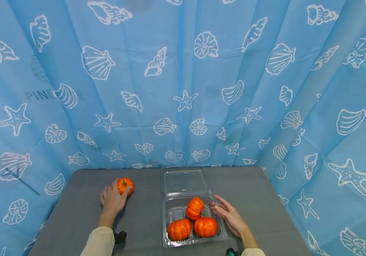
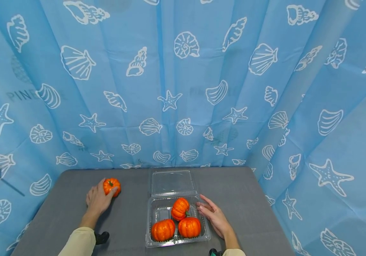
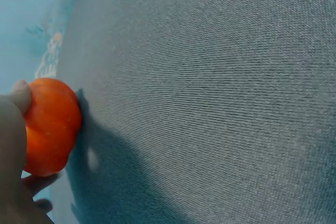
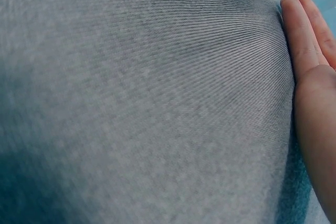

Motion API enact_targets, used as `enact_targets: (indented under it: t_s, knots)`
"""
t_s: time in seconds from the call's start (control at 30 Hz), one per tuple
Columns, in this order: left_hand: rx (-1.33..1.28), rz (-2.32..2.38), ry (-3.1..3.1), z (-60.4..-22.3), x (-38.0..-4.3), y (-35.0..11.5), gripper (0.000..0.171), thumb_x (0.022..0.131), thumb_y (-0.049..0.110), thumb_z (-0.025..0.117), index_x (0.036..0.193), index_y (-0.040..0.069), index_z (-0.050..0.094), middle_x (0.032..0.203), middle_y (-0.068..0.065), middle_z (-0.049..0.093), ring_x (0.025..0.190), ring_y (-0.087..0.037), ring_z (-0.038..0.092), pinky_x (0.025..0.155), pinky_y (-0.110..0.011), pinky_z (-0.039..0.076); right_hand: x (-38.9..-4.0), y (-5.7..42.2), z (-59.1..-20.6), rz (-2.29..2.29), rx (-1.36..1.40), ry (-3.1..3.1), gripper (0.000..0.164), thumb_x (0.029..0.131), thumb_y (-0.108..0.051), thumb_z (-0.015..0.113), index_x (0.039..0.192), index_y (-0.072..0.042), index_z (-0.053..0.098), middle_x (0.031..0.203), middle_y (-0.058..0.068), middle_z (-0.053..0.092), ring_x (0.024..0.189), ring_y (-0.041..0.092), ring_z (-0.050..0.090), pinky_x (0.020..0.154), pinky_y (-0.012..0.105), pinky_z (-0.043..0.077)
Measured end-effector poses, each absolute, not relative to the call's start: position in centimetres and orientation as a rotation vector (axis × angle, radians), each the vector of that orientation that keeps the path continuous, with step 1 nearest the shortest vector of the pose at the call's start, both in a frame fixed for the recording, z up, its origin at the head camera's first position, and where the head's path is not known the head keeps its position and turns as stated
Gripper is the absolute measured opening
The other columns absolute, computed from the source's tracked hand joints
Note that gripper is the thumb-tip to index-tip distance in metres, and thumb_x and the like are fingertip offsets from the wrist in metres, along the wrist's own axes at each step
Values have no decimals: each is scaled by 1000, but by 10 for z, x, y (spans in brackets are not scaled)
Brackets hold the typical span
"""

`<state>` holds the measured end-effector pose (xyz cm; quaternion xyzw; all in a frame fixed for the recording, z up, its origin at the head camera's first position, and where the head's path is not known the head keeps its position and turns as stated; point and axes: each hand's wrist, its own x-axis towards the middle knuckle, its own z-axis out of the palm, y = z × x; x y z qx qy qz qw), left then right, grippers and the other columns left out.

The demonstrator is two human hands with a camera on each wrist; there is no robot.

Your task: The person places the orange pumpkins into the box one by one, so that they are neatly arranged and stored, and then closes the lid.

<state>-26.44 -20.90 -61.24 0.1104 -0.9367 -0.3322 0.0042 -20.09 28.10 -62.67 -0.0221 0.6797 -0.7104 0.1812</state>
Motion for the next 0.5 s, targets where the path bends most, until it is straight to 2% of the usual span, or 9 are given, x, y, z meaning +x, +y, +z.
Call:
enact_targets:
  t_s: [0.13,0.23,0.33,0.5]
  knots:
    - [343,-1020,-2912,-608,-265,-205,81,103,52,51,160,4,18,147,-42,33,138,-60,18,116,-75,2,-200,281,-625,-2003,-54,1929,67,107,-27,52,164,-10,19,158,27,42,128,12,61,103,23,52]
    - [346,-1021,-2879,-605,-265,-201,79,103,48,54,160,6,19,143,-42,34,133,-59,21,111,-74,9,-199,281,-625,-1995,-60,1933,66,108,-27,51,164,-11,19,158,25,42,132,17,59,106,25,51]
    - [323,-1036,-2830,-601,-266,-198,75,103,42,58,160,11,21,141,-38,34,130,-56,25,106,-72,19,-199,281,-624,-1993,-69,1938,66,108,-27,51,164,-11,19,158,26,42,134,20,58,106,26,51]
    - [267,-1077,-2794,-598,-265,-194,73,102,37,62,161,20,23,142,-31,32,128,-50,30,102,-67,31,-198,280,-625,-1993,-68,1944,66,108,-27,51,164,-11,19,158,28,40,131,15,60,103,22,51]
